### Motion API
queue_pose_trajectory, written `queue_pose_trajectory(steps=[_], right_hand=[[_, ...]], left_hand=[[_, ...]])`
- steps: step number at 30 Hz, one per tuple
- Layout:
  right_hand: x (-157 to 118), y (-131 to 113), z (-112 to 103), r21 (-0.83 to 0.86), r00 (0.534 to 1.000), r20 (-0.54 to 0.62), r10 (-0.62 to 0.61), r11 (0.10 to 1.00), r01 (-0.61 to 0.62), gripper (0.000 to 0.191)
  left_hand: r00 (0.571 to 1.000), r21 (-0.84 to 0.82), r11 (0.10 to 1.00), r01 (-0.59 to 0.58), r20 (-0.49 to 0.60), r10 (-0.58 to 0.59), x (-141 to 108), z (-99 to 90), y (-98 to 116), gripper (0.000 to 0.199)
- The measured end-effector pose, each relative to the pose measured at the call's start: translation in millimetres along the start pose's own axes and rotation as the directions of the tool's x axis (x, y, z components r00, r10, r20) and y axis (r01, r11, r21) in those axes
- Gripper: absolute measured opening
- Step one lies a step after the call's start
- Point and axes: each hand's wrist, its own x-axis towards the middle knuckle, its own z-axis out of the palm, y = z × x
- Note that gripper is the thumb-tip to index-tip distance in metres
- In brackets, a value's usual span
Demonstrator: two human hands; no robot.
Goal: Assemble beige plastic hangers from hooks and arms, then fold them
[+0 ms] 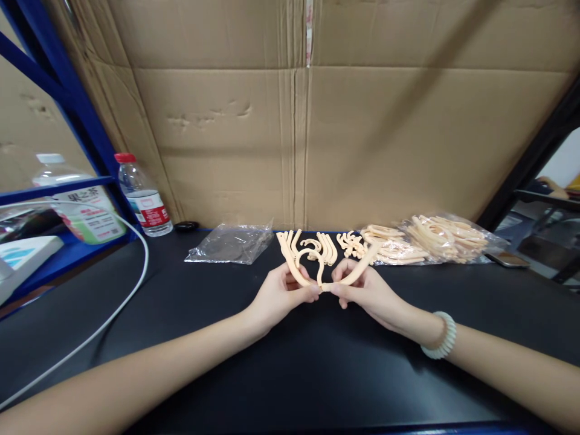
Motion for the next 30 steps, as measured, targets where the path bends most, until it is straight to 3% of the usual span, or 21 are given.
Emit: queue_pose_trajectory(steps=[4, 7, 13, 17, 21, 25, 30], right_hand=[[7.9, -7.4, -23.1, -0.076, 0.992, 0.123, 0.009, 0.997, 0.001, 0.025], [14.2, -17.4, -45.4, -0.241, 0.967, 0.241, 0.084, 0.970, -0.025, 0.024], [20.4, -33.1, -77.0, -0.522, 0.956, 0.275, 0.098, 0.850, 0.063, 0.022], [21.8, -35.4, -84.9, -0.589, 0.960, 0.267, 0.085, 0.803, 0.093, 0.021], [22.1, -35.2, -87.0, -0.625, 0.954, 0.286, 0.095, 0.773, 0.110, 0.022], [22.9, -34.7, -88.9, -0.642, 0.949, 0.296, 0.104, 0.757, 0.118, 0.022], [22.9, -33.1, -91.7, -0.740, 0.930, 0.353, 0.107, 0.640, 0.208, 0.022]], left_hand=[[0.996, -0.062, 0.997, 0.045, -0.074, -0.049, 4.0, -9.1, 3.9, 0.039], [0.988, -0.122, 0.988, 0.097, -0.109, -0.110, 9.3, -18.6, 9.1, 0.036], [0.968, -0.106, 0.969, 0.224, -0.093, -0.234, 20.6, -38.1, 26.3, 0.022], [0.981, -0.006, 0.981, 0.193, -0.004, -0.193, 24.6, -50.8, 40.0, 0.021], [0.983, 0.260, 0.958, 0.119, 0.105, -0.150, 25.5, -61.8, 52.4, 0.022], [0.953, 0.580, 0.807, -0.109, 0.292, -0.082, 26.4, -71.3, 60.7, 0.015], [0.883, 0.790, 0.462, -0.404, 0.469, -0.030, 24.0, -72.7, 65.2, 0.004]])
